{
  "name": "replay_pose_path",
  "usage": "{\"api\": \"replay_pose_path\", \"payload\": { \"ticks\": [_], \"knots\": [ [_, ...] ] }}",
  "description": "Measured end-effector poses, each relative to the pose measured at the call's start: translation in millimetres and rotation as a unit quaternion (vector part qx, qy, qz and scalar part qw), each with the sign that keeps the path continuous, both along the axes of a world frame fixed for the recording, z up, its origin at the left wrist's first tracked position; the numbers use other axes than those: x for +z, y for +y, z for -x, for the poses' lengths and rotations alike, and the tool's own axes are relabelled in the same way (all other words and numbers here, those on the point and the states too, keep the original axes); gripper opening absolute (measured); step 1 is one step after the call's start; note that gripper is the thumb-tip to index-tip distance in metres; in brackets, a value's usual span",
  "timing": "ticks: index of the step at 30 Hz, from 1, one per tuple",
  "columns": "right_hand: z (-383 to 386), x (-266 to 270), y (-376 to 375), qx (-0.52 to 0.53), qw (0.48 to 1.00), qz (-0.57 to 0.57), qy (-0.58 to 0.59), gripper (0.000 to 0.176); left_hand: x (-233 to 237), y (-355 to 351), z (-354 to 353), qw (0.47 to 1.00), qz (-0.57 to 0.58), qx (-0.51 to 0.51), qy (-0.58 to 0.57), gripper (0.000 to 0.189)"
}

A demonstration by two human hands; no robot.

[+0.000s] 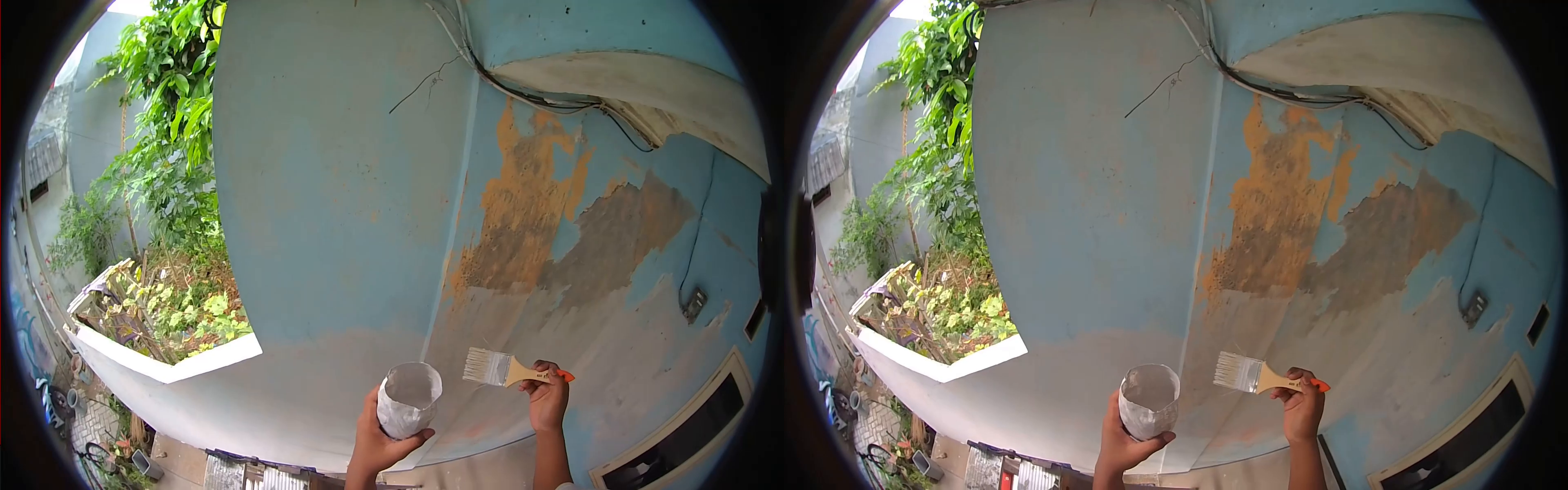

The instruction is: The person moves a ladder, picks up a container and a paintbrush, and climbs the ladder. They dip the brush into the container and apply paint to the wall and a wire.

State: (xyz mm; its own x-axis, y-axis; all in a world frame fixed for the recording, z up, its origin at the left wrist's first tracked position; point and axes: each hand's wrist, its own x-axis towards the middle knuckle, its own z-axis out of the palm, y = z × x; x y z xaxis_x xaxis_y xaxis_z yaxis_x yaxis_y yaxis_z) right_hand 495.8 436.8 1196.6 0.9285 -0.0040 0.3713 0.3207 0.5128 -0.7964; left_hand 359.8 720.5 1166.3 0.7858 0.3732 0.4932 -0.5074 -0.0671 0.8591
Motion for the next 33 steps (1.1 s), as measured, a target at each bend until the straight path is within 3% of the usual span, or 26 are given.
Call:
{"api": "replay_pose_path", "payload": {
  "ticks": [8, 14, 18, 29, 32, 33],
  "knots": [
    [15, -11, 0, 0.014, 0.998, 0.062, -0.012, 0.027, 1, -2, 1, 1.000, -0.008, 0.006, 0.014, 0.100],
    [21, 15, -3, -0.045, 0.979, 0.180, -0.082, 0.029, -1, -3, -4, 0.999, -0.013, 0.007, 0.032, 0.099],
    [10, 40, -9, -0.073, 0.967, 0.196, -0.144, 0.030, 0, -3, -11, 0.999, -0.009, 0.021, 0.023, 0.101],
    [-26, 107, 0, 0.090, 0.964, 0.103, -0.226, 0.034, 5, 12, -10, 0.995, -0.072, 0.063, -0.009, 0.106],
    [-29, 123, 4, 0.168, 0.946, 0.114, -0.252, 0.036, 2, 13, -3, 0.995, -0.075, 0.060, 0.007, 0.108],
    [-20, 133, 15, 0.144, 0.946, 0.139, -0.256, 0.036, 3, 14, 0, 0.995, -0.079, 0.055, 0.011, 0.108]
  ]
}}
